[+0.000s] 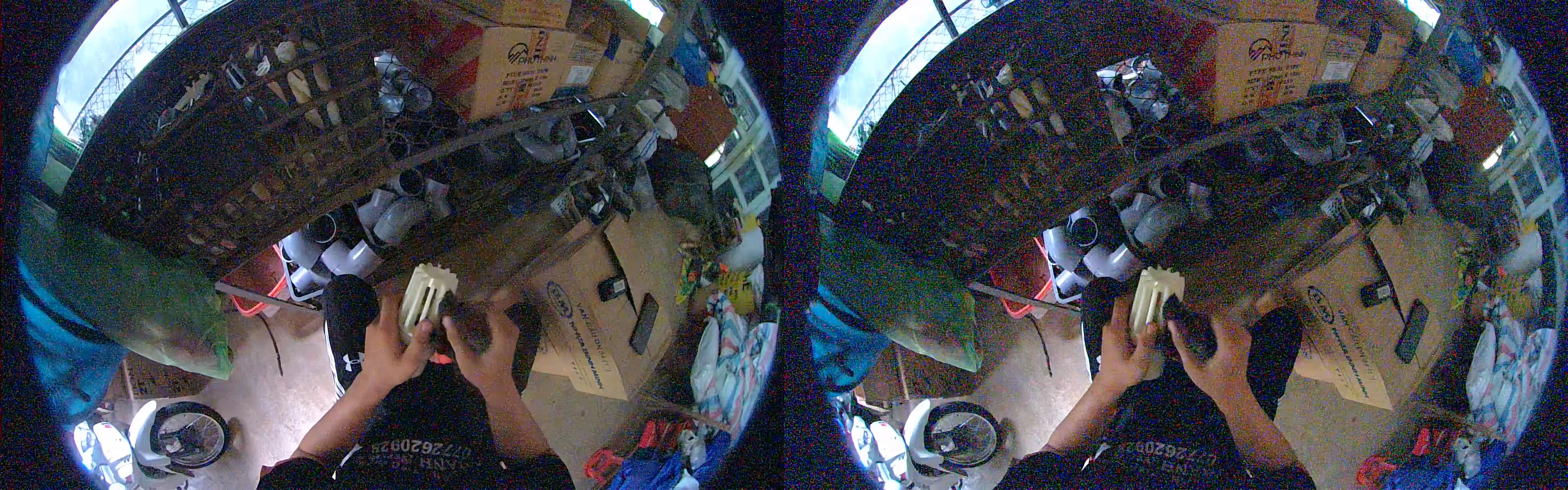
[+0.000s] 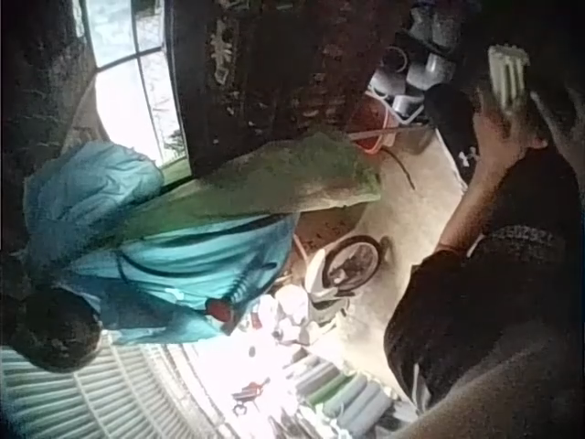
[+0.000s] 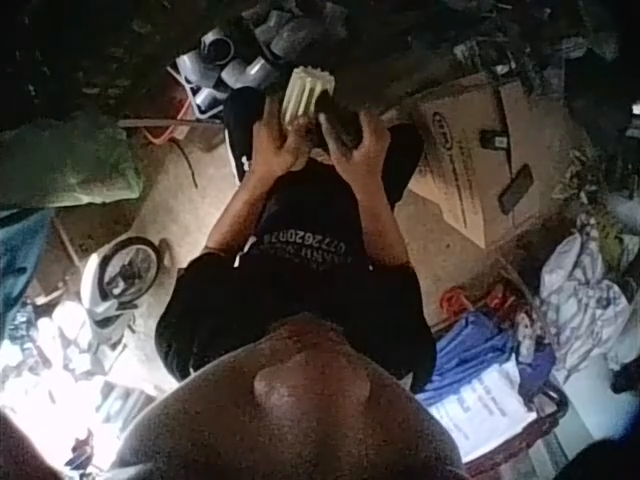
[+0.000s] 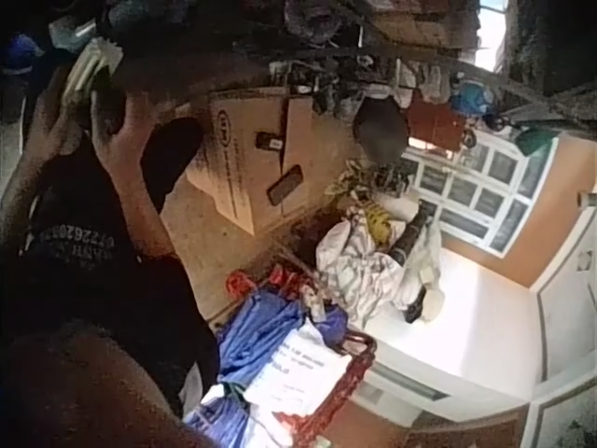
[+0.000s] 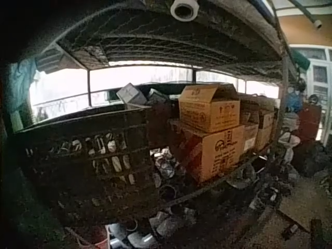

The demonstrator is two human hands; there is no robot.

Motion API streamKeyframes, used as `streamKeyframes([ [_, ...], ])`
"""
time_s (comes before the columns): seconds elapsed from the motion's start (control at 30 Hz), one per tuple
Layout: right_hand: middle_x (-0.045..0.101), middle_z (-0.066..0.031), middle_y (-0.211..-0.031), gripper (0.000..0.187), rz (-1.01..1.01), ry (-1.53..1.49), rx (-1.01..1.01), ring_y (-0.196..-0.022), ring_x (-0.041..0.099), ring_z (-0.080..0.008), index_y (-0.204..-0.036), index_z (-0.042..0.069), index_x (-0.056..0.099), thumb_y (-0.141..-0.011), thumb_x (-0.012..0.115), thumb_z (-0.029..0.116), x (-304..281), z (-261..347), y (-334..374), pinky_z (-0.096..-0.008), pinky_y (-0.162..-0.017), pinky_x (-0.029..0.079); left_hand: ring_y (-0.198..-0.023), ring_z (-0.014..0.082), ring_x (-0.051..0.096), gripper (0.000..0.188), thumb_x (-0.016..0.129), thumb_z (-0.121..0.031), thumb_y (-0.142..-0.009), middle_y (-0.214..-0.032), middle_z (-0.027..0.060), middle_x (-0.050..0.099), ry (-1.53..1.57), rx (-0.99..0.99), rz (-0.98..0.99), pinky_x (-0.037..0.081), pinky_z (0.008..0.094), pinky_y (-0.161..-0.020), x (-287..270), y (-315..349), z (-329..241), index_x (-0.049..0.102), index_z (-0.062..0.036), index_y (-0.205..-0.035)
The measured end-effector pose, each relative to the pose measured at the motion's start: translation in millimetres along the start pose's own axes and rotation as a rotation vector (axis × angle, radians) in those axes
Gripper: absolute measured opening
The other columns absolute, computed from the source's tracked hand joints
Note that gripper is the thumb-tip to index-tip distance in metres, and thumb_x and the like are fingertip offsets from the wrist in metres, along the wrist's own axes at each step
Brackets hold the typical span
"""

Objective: Disassembling and inspecting a white plastic water or sediment filter housing.

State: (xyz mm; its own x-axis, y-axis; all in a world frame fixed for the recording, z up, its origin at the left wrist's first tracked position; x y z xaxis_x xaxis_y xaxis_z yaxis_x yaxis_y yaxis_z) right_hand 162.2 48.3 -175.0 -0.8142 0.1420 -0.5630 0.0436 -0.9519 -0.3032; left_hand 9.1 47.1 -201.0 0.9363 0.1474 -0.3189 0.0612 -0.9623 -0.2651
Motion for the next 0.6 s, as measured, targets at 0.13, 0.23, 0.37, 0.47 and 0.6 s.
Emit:
streamKeyframes([
  [0.13, 0.059, -0.0141, -0.082, 0.024, -0.18, -0.113, 0.012, -0.076, 0.058, -0.0286, -0.084, 0.005, 0.057, -0.067, 0.069, 0.017, -3, 9, -13, -0.0349, -0.067, 0.046, -0.075, 0.0384, 0.06, 0.047, 0.056, -0.026, -0.078, -0.085, 0.0223, 0.059, -0.008, -0.003, 0.014, 0.049, 0.0389, -0.063, -1, 4, -10, 0.039, 0.001, -0.112],
  [0.23, 0.059, -0.0135, -0.084, 0.023, -0.317, -0.062, -0.125, -0.078, 0.058, -0.0284, -0.085, 0.005, 0.058, -0.067, 0.068, 0.015, -5, 23, -13, -0.035, -0.068, 0.046, -0.074, 0.0388, 0.06, 0.047, 0.056, -0.025, -0.078, -0.086, 0.0228, 0.059, -0.046, 0.001, 0.016, 0.049, 0.039, -0.062, -1, 2, -9, 0.039, 0.001, -0.112],
  [0.37, 0.059, -0.0121, -0.092, 0.03, -0.187, 0.058, -0.34, -0.086, 0.058, -0.0289, -0.095, 0.009, 0.059, -0.066, 0.068, 0.012, -2, 26, -3, -0.0363, -0.074, 0.047, -0.075, 0.0394, 0.06, 0.047, 0.056, -0.025, -0.078, -0.087, 0.0239, 0.059, -0.068, -0.079, 0.013, 0.049, 0.0396, -0.064, -7, 0, -12, 0.039, 0.0005, -0.113],
  [0.47, 0.059, -0.0116, -0.094, 0.034, -0.097, -0.019, -0.209, -0.089, 0.058, -0.0297, -0.098, 0.012, 0.06, -0.065, 0.068, 0.011, 4, 27, 8, -0.0368, -0.076, 0.048, -0.077, 0.0326, 0.061, 0.048, 0.053, -0.031, -0.08, -0.086, 0.0207, 0.059, -0.106, -0.061, -0.046, 0.047, 0.0366, -0.066, -10, -3, -8, 0.042, 0.003, -0.112],
  [0.6, 0.059, -0.0142, -0.087, 0.021, -0.158, 0.041, -0.234, -0.078, 0.059, -0.0308, -0.086, 0.003, 0.059, -0.066, 0.065, 0.007, -4, 27, -8, -0.0362, -0.07, 0.047, -0.078, 0.0326, 0.061, 0.049, 0.053, -0.03, -0.08, -0.087, 0.0215, 0.059, -0.09, -0.034, -0.016, 0.047, 0.0371, -0.066, -7, 2, -13, 0.041, 0.0032, -0.113],
])
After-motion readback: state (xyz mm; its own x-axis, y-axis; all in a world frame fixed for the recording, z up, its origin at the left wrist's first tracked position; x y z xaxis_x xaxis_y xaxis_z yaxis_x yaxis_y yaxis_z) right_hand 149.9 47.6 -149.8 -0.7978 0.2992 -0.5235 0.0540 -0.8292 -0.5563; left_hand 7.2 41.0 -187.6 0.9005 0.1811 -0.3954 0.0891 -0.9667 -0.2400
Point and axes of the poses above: each hand's wrist, its own y-axis away from the middle knuckle, its own x-axis out of the palm, z = x × y, the point moved 4 cm from there along -y, towards the middle knuckle
